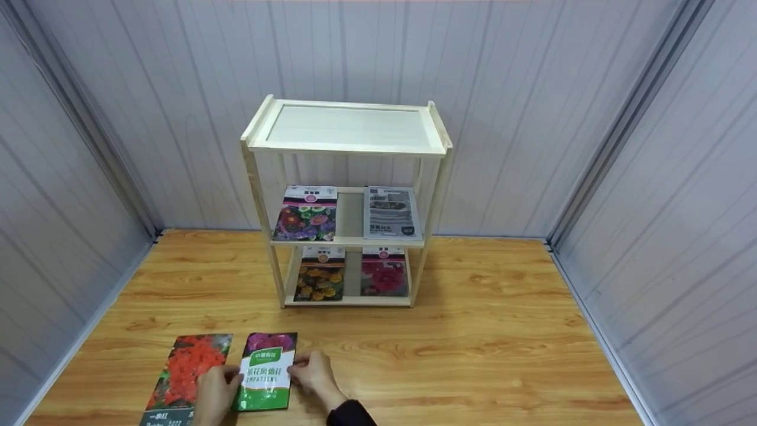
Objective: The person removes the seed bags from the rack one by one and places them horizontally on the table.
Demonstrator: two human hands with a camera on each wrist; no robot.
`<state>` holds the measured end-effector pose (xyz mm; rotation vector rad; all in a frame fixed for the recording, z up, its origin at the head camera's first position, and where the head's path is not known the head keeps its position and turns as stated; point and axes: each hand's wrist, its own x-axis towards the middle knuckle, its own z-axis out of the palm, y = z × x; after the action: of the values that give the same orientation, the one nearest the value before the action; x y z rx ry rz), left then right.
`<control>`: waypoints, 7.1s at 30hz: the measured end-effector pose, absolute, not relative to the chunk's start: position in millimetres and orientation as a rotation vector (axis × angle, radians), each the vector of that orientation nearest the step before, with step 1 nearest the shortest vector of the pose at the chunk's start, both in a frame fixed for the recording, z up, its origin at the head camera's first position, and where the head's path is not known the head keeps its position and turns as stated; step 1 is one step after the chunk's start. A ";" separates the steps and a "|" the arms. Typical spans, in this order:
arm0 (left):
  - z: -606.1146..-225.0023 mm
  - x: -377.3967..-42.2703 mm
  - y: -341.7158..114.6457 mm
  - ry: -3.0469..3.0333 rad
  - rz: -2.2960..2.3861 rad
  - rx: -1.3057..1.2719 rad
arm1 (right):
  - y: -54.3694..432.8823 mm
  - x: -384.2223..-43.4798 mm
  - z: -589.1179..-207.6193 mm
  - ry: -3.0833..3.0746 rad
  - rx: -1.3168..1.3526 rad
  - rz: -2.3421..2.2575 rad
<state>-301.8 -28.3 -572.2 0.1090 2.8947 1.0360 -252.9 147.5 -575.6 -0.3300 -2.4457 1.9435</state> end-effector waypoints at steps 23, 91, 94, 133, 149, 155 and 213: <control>-530.8 -296.4 -10.9 3.153 1.048 0.387 | 178.5 -253.2 -539.6 -2.639 -0.035 1.593; -438.8 -495.7 166.0 2.984 0.883 0.626 | 241.5 -368.8 -354.3 -2.611 -0.594 1.413; -425.5 -480.9 158.9 3.004 0.977 0.641 | 240.8 -369.4 -353.5 -2.580 -0.598 1.482; -350.6 -400.6 116.8 2.350 1.855 0.180 | 294.0 -347.3 -356.8 -2.267 -0.664 1.738; -369.9 -376.8 104.1 2.003 2.004 0.243 | 301.1 -313.4 -367.3 -2.172 -0.492 1.906; -384.7 -362.2 96.9 1.885 2.066 0.276 | 296.1 -293.5 -376.3 -2.087 -0.435 2.004; -493.5 -275.0 68.7 1.793 2.138 0.109 | 252.6 -177.9 -499.5 -1.780 -0.386 2.363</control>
<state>-275.0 68.7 -493.5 0.1093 1.7925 2.1380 -177.9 252.6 -499.5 -0.3856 -1.7802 2.3629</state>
